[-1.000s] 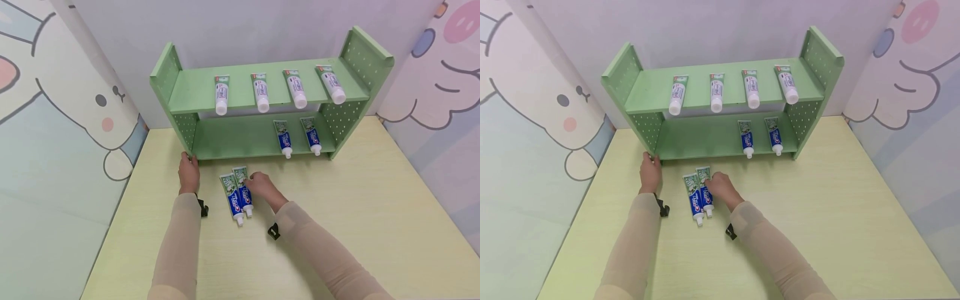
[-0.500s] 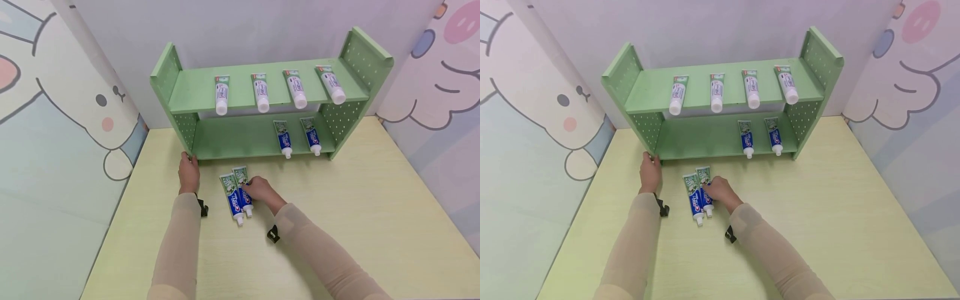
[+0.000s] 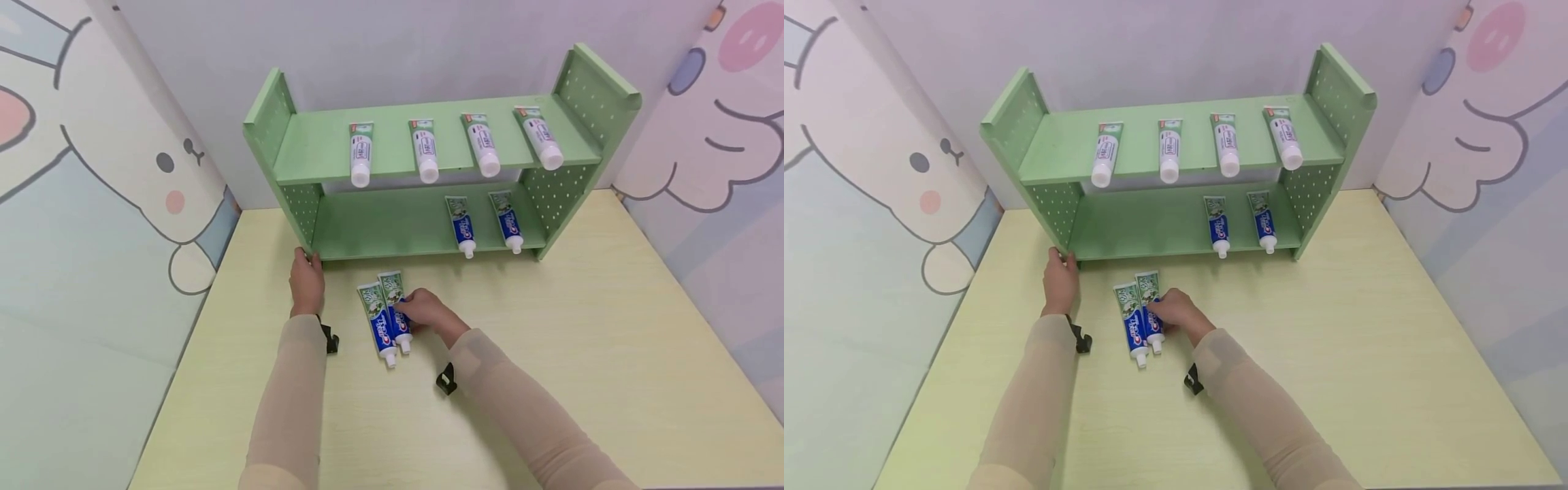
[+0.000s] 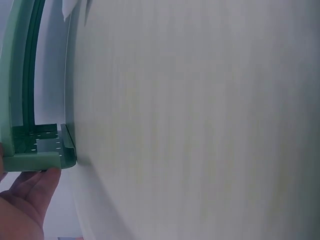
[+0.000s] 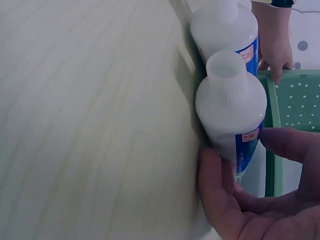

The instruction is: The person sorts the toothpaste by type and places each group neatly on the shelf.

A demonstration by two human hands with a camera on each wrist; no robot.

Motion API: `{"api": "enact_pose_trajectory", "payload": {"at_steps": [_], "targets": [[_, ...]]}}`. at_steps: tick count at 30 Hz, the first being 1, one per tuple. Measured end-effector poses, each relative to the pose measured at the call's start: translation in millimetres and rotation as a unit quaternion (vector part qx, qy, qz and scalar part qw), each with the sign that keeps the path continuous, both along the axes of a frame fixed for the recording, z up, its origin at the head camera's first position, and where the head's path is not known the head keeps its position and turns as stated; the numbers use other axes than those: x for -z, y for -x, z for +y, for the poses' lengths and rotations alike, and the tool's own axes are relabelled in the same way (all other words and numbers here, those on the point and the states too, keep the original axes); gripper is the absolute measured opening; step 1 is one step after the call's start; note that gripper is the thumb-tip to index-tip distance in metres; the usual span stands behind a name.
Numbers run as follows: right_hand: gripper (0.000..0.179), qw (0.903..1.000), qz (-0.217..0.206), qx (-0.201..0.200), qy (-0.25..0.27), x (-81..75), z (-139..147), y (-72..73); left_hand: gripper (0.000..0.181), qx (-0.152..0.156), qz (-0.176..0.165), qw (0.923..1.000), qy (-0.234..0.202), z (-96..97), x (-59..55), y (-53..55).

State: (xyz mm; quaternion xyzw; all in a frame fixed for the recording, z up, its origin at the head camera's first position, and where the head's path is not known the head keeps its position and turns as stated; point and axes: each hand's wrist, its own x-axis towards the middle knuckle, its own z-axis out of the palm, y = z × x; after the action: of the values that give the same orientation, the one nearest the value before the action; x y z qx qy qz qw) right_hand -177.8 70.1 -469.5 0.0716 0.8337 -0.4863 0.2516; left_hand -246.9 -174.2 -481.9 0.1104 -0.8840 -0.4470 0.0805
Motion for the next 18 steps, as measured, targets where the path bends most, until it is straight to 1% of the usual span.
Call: {"api": "enact_pose_trajectory", "payload": {"at_steps": [4,6,9,18], "targets": [[0.029,0.9987,0.024,-0.028,-0.034,3.5,-1.1,-1.4,0.04,0.001,0.003,1.0,0.001,0.7,0.5,-1.0],[0.026,0.9977,0.033,-0.038,-0.045,4.4,-1.8,-2.7,0.039,-0.001,0.006,1.0,0.002,1.2,0.4,-1.5],[0.026,0.9973,0.041,-0.038,-0.047,4.8,-2.5,-5.0,0.039,-0.003,0.008,0.9999,0.008,1.5,-0.4,-1.3],[0.026,0.9967,0.042,-0.039,-0.058,4.5,-4.1,-6.5,0.04,-0.004,-0.002,0.9997,0.023,1.2,1.0,1.8]]}}
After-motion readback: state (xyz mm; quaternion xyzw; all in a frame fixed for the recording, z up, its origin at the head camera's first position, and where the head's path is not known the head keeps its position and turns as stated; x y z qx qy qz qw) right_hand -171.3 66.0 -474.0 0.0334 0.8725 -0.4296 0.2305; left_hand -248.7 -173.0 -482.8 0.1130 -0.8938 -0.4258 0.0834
